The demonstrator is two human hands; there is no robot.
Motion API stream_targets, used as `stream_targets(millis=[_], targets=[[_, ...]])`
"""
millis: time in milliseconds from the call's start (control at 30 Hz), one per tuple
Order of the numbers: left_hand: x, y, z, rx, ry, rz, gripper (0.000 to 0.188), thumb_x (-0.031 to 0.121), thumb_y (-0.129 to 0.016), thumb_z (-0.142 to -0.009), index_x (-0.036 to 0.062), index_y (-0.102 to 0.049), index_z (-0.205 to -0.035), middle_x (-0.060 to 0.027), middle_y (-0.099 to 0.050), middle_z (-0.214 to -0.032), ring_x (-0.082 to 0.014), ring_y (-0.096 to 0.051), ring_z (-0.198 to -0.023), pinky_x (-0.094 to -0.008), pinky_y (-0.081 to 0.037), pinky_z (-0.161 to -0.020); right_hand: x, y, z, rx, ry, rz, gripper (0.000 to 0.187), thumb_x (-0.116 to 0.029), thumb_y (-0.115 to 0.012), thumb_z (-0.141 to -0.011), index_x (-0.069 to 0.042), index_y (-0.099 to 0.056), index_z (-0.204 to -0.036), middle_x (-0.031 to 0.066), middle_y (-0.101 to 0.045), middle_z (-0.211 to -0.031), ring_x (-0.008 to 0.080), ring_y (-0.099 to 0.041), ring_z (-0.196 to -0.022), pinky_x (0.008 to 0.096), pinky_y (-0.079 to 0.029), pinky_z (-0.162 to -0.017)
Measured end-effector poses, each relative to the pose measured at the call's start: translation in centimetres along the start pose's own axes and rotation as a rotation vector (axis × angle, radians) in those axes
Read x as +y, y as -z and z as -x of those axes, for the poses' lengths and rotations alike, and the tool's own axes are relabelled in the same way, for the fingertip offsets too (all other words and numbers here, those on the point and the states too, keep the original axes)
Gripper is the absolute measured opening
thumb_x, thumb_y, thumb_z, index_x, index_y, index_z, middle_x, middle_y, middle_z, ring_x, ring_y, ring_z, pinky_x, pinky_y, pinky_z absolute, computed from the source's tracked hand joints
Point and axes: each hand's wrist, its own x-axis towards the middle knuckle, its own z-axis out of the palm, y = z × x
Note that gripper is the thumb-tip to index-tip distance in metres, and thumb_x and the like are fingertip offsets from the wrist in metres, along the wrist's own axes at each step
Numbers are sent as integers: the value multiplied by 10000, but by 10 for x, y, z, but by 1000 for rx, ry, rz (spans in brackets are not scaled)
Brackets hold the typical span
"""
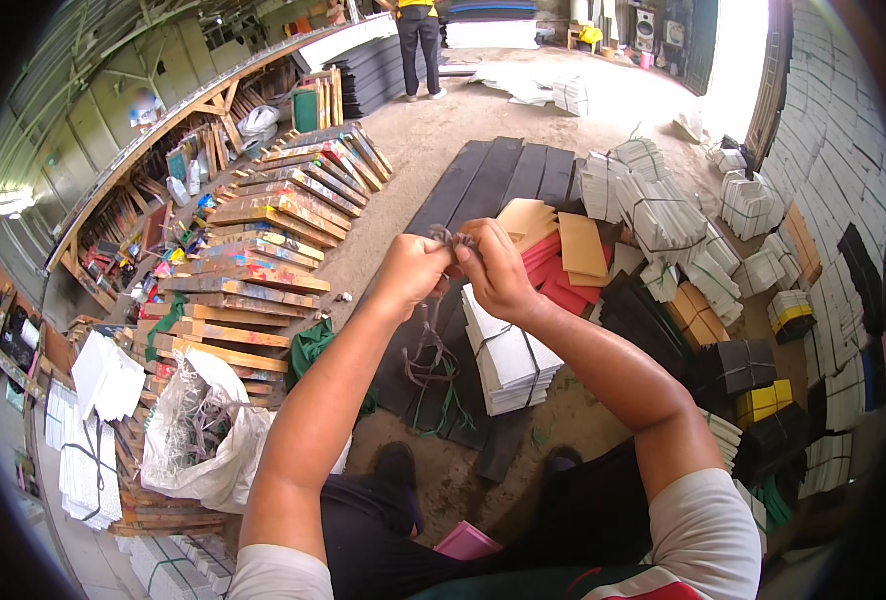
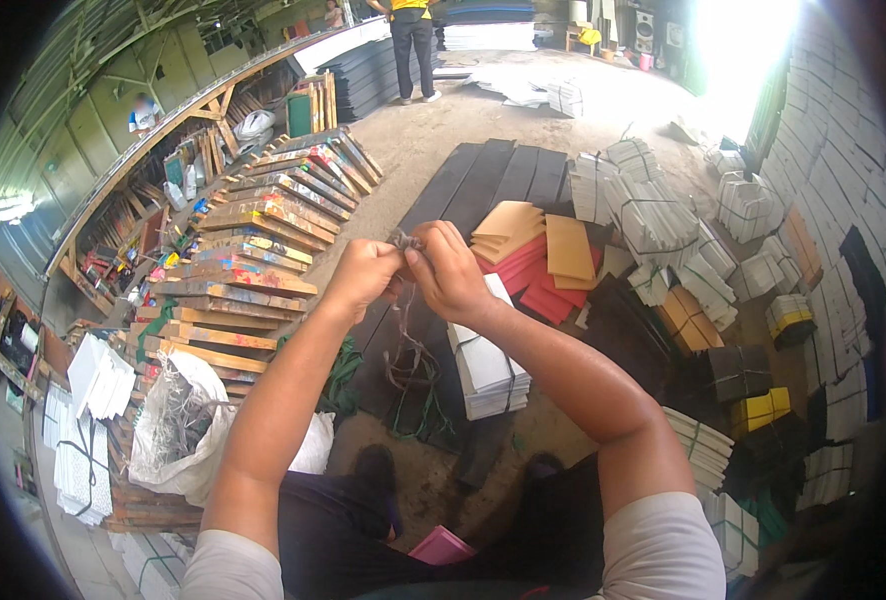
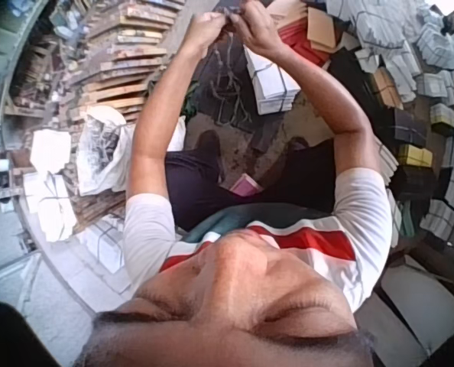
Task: The person ties bundles of white foam sheets with string, then uses a utility knife to cut the string. The person moves and stacks the tied bundles on the floor in a workshop area.
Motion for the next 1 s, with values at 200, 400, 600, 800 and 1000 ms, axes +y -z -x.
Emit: stream_targets(millis=[200,400,600,800,1000], targets=[[19,19,5,-167,-61,-428,111,52,-682,-845,-26,-738,-789,-71,-701,-715,-105,-615,-587,-271,-503,-532,2,-3,1,-160,250,24,182,-15,-637,-936,25,-503,-1052,193,-601,-1075,408,-614,-1021,484,-486,-919],[-3,12,-11,-142,-60,222,141,73,-670,-936,-24,-731,-1018,-64,-728,-881,-100,-648,-716,-309,-578,-693,0,-9,1,0,-136,-33,106,-42,-572,-1019,16,-519,-1089,191,-600,-983,355,-637,-840,409,-517,-732],[-21,-29,-10,105,-251,582,164,98,-674,-984,-28,-739,-1065,-44,-728,-912,-79,-622,-730,-293,-592,-787,-6,-19,-3,213,-386,-216,87,-84,-550,-1060,0,-528,-1061,103,-590,-831,182,-594,-763,338,-501,-692],[-33,-43,-22,304,-407,624,149,98,-721,-959,-3,-759,-1061,-16,-728,-911,-72,-590,-734,-241,-521,-720,11,-34,-4,379,-589,-451,117,-119,-570,-1060,-34,-540,-986,-9,-564,-823,75,-541,-737,251,-456,-632],[-46,-38,-27,420,-549,398,160,83,-719,-957,-3,-771,-1081,-7,-711,-891,-68,-569,-751,-232,-472,-690,-6,-21,-19,308,-1059,-788,163,-196,-642,-1026,-69,-564,-959,22,-599,-807,76,-482,-585,253,-339,-468]])
